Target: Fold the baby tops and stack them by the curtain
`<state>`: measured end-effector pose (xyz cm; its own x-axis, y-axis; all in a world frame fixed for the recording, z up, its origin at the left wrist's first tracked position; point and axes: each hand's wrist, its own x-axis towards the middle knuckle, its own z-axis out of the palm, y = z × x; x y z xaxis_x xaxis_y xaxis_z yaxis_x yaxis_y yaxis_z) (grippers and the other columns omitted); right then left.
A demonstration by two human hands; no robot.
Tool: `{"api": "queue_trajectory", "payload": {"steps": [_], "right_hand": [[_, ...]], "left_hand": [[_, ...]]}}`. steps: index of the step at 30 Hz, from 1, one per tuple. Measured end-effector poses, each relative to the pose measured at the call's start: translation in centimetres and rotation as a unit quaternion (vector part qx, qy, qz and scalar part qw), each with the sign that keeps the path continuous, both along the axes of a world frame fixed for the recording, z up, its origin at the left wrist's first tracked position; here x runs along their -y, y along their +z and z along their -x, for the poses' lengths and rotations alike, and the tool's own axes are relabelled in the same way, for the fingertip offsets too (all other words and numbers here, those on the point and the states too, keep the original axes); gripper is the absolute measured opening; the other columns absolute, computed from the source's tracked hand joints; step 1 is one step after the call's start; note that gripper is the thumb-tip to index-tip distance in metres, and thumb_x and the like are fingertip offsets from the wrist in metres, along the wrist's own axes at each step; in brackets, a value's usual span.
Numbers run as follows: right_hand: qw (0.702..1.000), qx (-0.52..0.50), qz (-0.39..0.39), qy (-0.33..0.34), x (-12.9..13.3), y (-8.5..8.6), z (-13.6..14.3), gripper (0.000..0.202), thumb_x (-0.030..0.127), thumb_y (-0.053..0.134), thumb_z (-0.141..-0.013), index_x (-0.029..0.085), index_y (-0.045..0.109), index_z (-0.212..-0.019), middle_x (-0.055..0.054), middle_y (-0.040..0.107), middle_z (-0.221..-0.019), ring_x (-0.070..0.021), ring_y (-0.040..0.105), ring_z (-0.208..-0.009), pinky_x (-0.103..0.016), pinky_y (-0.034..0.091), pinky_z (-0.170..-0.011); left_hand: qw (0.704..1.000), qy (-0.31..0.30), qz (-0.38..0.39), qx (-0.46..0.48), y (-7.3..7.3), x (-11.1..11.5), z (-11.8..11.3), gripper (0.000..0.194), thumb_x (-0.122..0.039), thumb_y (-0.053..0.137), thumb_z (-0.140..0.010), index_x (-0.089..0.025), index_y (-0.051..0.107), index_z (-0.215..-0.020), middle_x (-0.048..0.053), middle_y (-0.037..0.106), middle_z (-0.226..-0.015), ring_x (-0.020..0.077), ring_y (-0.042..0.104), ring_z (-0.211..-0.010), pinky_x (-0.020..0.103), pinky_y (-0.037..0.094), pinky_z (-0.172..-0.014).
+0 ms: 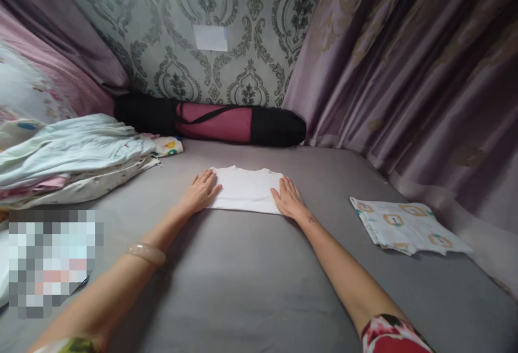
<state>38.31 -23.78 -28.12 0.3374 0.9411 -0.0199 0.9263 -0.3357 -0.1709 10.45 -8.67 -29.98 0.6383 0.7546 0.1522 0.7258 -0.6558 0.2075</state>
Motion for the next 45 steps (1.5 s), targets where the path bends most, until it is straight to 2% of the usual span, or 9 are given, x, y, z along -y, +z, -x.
{"api": "queue_trajectory", "payload": {"steps": [2, 5, 14, 22, 27, 31, 35, 41, 45], "right_hand": [[1.000, 0.008, -0.013, -0.003, -0.6, 0.5, 0.5, 0.071, 0.048, 0.020, -0.100, -0.001, 0.023, -0.151, -0.019, 0.016, -0.160, -0.0279, 0.014, -0.148, -0.040, 0.011, -0.119], [0.999, 0.011, -0.035, 0.022, -1.5, 0.6, 1.0, 0.070, 0.047, 0.018, -0.100, -0.001, 0.024, -0.151, -0.018, 0.016, -0.160, -0.0265, 0.013, -0.148, -0.040, 0.009, -0.119], [0.999, 0.010, -0.032, 0.027, -2.1, -1.3, 0.8, 0.068, 0.045, 0.021, -0.100, -0.002, 0.027, -0.150, -0.017, 0.022, -0.159, -0.0260, 0.015, -0.148, -0.037, 0.011, -0.119], [1.000, -0.002, -0.003, 0.020, -2.3, -0.4, 0.9, 0.068, 0.045, 0.021, -0.100, -0.001, 0.026, -0.150, -0.017, 0.020, -0.159, -0.0264, 0.014, -0.148, -0.039, 0.012, -0.119], [0.999, -0.004, -0.024, 0.034, -3.3, 0.4, 2.7, 0.062, 0.040, 0.021, -0.100, 0.003, 0.030, -0.150, -0.015, 0.026, -0.158, -0.0253, 0.017, -0.147, -0.041, 0.011, -0.119], [0.998, -0.009, -0.043, 0.055, -3.5, -0.4, 4.3, 0.061, 0.039, 0.021, -0.101, 0.005, 0.030, -0.150, -0.012, 0.023, -0.159, -0.0230, 0.015, -0.148, -0.039, 0.010, -0.119], [0.998, -0.004, -0.037, 0.054, -3.5, -0.9, 4.5, 0.060, 0.038, 0.023, -0.100, 0.006, 0.029, -0.151, -0.011, 0.022, -0.160, -0.0233, 0.015, -0.148, -0.040, 0.009, -0.119], [0.999, -0.009, -0.002, 0.046, -4.0, 0.4, 4.9, 0.060, 0.035, 0.025, -0.100, 0.003, 0.029, -0.150, -0.014, 0.021, -0.159, -0.0255, 0.016, -0.148, -0.044, 0.010, -0.119], [0.996, -0.019, -0.029, 0.080, -4.9, 0.6, 6.8, 0.059, 0.035, 0.023, -0.100, 0.004, 0.030, -0.150, -0.013, 0.024, -0.159, -0.0239, 0.015, -0.148, -0.043, 0.008, -0.119]], "left_hand": [[1.000, 0.019, -0.010, 0.007, 0.3, 0.7, 0.0, 0.058, -0.047, 0.029, -0.098, -0.011, 0.042, -0.142, 0.018, 0.032, -0.155, 0.0273, 0.027, -0.145, 0.047, 0.019, -0.118], [1.000, 0.025, 0.017, 0.003, 0.4, 1.3, 0.1, 0.057, -0.047, 0.027, -0.099, -0.013, 0.040, -0.143, 0.016, 0.032, -0.156, 0.0258, 0.025, -0.146, 0.045, 0.020, -0.118], [0.998, 0.015, 0.053, 0.027, -0.3, 1.5, 0.6, 0.055, -0.046, 0.023, -0.099, -0.017, 0.038, -0.144, 0.013, 0.031, -0.157, 0.0211, 0.027, -0.145, 0.044, 0.019, -0.118], [0.998, 0.016, 0.048, 0.039, -0.4, 1.5, 0.6, 0.058, -0.047, 0.023, -0.098, -0.014, 0.040, -0.143, 0.015, 0.032, -0.156, 0.0230, 0.030, -0.144, 0.044, 0.019, -0.118], [0.998, 0.015, 0.037, 0.057, -0.5, 1.5, 0.6, 0.055, -0.045, 0.025, -0.098, -0.015, 0.043, -0.140, 0.014, 0.036, -0.154, 0.0237, 0.032, -0.143, 0.045, 0.020, -0.118], [0.996, 0.018, 0.041, 0.075, -0.6, 1.4, 0.8, 0.053, -0.046, 0.026, -0.098, -0.018, 0.046, -0.139, 0.011, 0.039, -0.153, 0.0226, 0.033, -0.142, 0.044, 0.021, -0.118], [0.994, 0.031, 0.047, 0.093, -0.5, 1.2, 0.9, 0.055, -0.046, 0.026, -0.097, -0.015, 0.048, -0.137, 0.012, 0.041, -0.151, 0.0228, 0.035, -0.141, 0.040, 0.025, -0.118], [0.988, 0.042, 0.049, 0.138, -0.7, 0.8, 0.9, 0.054, -0.046, 0.026, -0.097, -0.015, 0.053, -0.132, 0.011, 0.048, -0.146, 0.0222, 0.043, -0.135, 0.038, 0.031, -0.115], [0.987, 0.042, 0.044, 0.147, -0.8, 0.8, 1.0, 0.053, -0.044, 0.026, -0.097, -0.015, 0.054, -0.131, 0.011, 0.049, -0.145, 0.0225, 0.044, -0.134, 0.038, 0.033, -0.114]]}}
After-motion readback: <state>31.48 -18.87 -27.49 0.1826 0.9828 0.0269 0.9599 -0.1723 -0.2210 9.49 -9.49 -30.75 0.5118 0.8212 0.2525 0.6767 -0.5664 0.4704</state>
